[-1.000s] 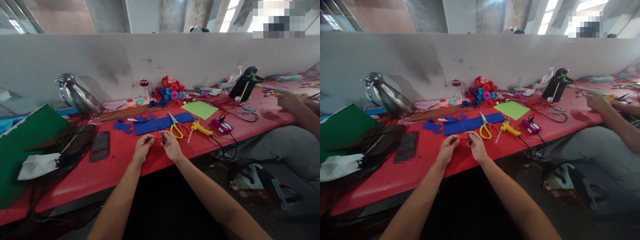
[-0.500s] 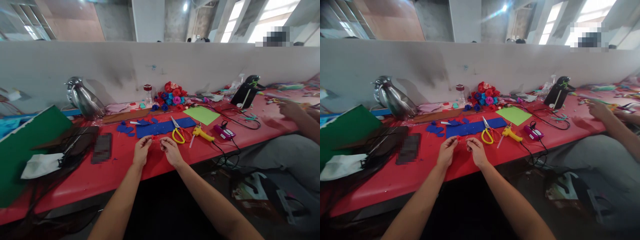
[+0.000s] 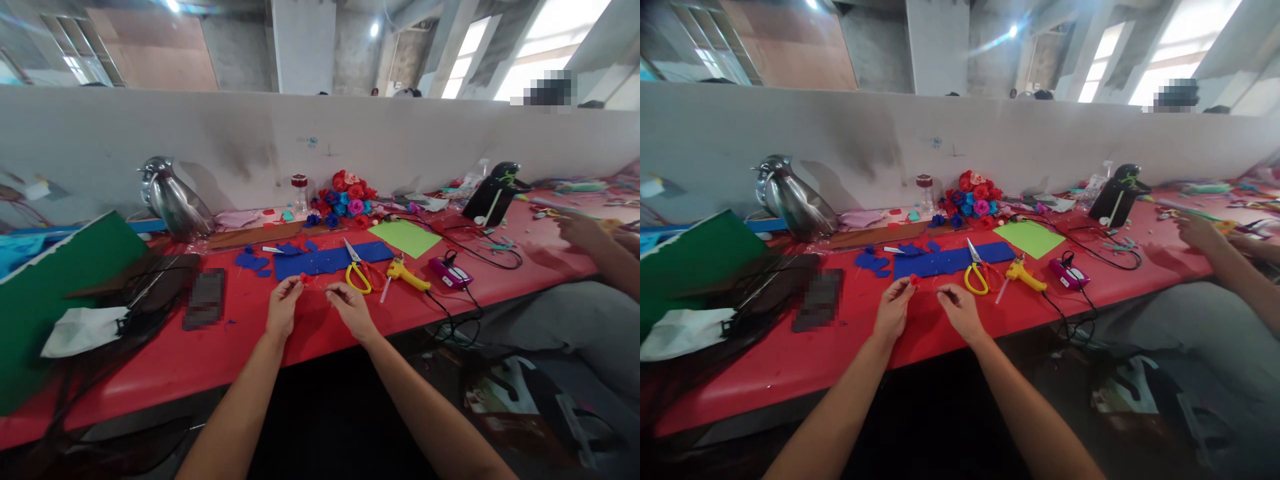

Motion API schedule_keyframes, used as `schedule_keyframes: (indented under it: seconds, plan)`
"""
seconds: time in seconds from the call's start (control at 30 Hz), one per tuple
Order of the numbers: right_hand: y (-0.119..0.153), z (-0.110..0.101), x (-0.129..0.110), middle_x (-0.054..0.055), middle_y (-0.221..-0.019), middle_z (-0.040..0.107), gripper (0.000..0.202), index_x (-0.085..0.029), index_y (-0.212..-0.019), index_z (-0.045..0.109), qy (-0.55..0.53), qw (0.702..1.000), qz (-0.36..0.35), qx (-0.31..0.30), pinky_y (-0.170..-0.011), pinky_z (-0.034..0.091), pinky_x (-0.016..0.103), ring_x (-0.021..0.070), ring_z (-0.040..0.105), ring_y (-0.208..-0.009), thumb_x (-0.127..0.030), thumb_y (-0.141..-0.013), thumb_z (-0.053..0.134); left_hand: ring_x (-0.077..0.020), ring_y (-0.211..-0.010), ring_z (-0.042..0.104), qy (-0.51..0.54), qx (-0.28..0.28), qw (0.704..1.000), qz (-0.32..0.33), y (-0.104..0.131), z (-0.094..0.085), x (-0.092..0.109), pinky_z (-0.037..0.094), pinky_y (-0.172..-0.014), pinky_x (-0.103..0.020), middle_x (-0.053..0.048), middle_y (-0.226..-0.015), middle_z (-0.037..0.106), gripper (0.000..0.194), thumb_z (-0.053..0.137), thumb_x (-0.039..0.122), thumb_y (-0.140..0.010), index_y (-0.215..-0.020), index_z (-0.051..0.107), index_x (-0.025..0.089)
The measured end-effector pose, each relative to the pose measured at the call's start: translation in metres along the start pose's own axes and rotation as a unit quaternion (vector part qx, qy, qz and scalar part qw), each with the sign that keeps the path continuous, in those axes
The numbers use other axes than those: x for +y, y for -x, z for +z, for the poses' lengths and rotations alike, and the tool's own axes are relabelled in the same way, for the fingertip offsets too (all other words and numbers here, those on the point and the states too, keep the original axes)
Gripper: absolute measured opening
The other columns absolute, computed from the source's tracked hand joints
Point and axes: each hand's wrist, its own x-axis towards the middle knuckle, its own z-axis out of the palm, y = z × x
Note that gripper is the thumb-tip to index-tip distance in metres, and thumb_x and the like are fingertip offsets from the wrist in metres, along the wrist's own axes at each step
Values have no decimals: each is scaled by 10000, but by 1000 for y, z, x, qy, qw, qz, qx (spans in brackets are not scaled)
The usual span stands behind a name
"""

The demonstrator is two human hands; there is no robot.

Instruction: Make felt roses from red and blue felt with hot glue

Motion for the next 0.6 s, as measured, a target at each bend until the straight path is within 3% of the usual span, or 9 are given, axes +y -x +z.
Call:
schedule_keyframes:
  seconds: [0.07, 0.1, 0.17, 0.27, 0.37, 0.47, 0.6]
  plan:
    - [-10, -26, -13, 18, -767, 672, 82, -233, -781, 703, 115, 991, -54, 44, -726, 428, 320, 190, 563, -724, -293, -740, 663, -116, -719, 577, 7, 1, 1000, -2, 0, 0, 1, 444, -760, -254, 16, -734, 668, 261, 827, 357, -615, -748, 683, 186]
    - [-16, -41, -19, 40, -808, 688, 120, -228, -799, 702, 201, 971, -90, 88, -774, 433, 343, 211, 581, -772, -302, -775, 612, -113, -699, 572, 9, 0, 1000, -4, 0, 1, 1, 444, -751, -253, 21, -706, 660, 251, 824, 353, -620, -737, 679, 185]
    - [-27, -73, -30, 82, -883, 708, 180, -208, -829, 701, 371, 906, -123, 164, -898, 408, 387, 244, 593, -891, -253, -798, 529, -107, -646, 556, 11, -4, 1000, -8, 0, 1, 2, 441, -714, -252, 28, -648, 640, 226, 814, 339, -639, -709, 669, 180]
    - [-38, -112, -35, 153, -1007, 707, 302, -137, -978, 709, 569, 796, -75, 193, -999, 342, 422, 279, 571, -1046, -183, -777, 489, -99, -587, 533, 16, -7, 1000, -19, 0, 1, 3, 431, -661, -251, 29, -613, 632, 200, 801, 314, -661, -686, 661, 172]
    - [-39, -131, -30, 172, -1095, 680, 408, -127, -1163, 663, 672, 720, -20, 171, -959, 364, 425, 293, 556, -1080, -193, -804, 480, -92, -573, 535, 29, -4, 999, -37, 0, 1, 3, 430, -641, -244, 22, -623, 653, 198, 807, 296, -653, -715, 671, 165]
    - [-37, -138, -27, 172, -1152, 651, 402, -166, -1198, 647, 718, 681, 22, 143, -872, 406, 413, 310, 562, -1065, -207, -831, 486, -94, -583, 564, 53, 0, 996, -65, -1, 0, 2, 446, -633, -244, 1, -678, 691, 227, 818, 277, -628, -760, 675, 161]
    - [-39, -145, -31, 196, -1205, 607, 432, -135, -1251, 593, 734, 668, 50, 108, -823, 429, 383, 307, 580, -1048, -157, -834, 483, -85, -582, 578, 96, 5, 991, -95, -2, -2, 3, 464, -624, -237, 4, -683, 681, 243, 818, 269, -623, -760, 646, 166]
